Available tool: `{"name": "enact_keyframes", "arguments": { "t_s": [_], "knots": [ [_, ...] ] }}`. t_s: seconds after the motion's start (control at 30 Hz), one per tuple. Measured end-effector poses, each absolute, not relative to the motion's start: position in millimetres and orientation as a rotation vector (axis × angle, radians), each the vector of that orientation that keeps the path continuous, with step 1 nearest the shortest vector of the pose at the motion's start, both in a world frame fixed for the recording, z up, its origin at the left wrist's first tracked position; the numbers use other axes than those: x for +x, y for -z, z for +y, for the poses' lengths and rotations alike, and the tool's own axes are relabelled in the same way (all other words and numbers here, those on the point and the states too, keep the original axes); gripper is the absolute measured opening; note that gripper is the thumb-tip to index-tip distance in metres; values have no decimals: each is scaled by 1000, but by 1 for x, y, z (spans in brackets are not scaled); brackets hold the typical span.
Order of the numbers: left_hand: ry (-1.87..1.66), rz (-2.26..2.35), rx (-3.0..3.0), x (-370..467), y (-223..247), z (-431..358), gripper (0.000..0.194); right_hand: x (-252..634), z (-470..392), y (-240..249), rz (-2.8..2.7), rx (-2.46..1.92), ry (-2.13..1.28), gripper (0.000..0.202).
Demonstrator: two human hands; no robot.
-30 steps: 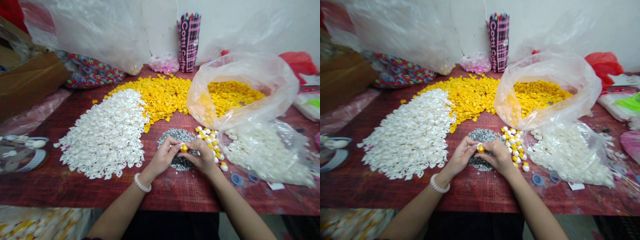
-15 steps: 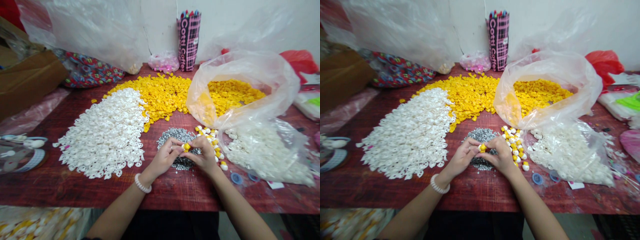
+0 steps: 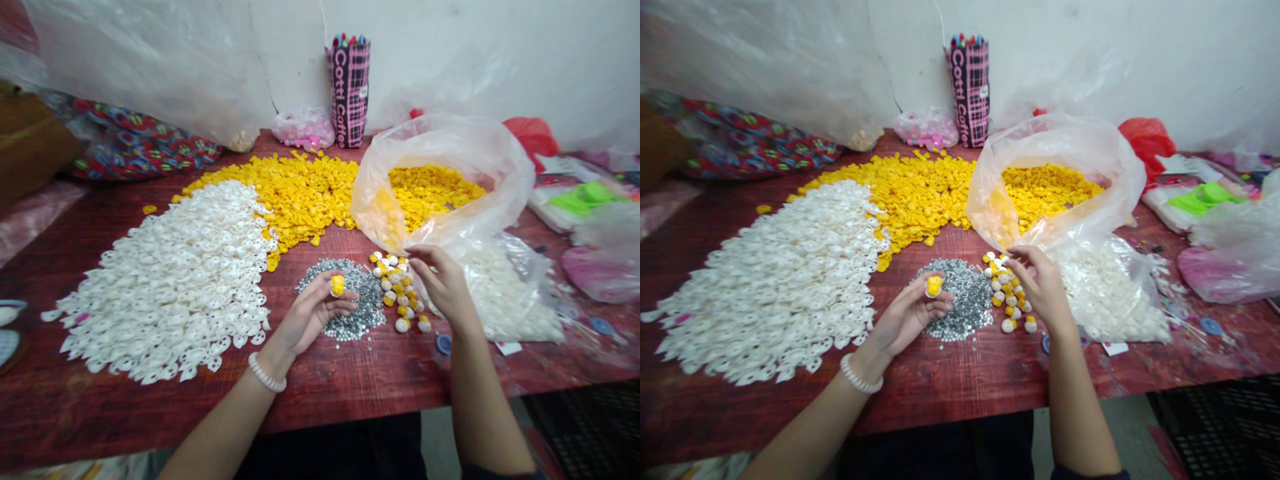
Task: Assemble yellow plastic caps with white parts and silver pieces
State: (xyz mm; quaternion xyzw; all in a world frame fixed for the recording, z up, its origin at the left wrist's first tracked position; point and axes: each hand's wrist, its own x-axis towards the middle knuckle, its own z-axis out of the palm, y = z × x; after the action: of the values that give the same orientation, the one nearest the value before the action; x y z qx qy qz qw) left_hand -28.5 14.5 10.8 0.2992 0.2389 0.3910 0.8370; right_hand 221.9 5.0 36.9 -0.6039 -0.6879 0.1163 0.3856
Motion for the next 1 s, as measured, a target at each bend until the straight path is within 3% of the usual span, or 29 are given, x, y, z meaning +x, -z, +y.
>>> {"name": "enact_keyframes", "arguments": {
  "t_s": [0.17,0.33,0.5,0.7,0.8,1.0],
  "knots": [
    [-848,454,597,-31,-12,15,30,278,-9,-27,-2049,-2303,-61,20],
    [-847,483,561,-28,-8,11,24,278,-18,-16,-2092,-2349,65,21],
    [-960,555,550,-22,-8,12,21,251,-30,-26,-1714,-2035,182,25],
    [-1364,646,581,-13,-9,9,12,122,-40,-21,-1639,-1513,-370,21],
    [-1418,689,494,-16,-9,12,15,67,-39,-8,-1719,-1364,-464,19],
    [-1344,647,268,-30,-7,25,23,63,-37,-5,-1926,-1129,-603,32]
  ]
}}
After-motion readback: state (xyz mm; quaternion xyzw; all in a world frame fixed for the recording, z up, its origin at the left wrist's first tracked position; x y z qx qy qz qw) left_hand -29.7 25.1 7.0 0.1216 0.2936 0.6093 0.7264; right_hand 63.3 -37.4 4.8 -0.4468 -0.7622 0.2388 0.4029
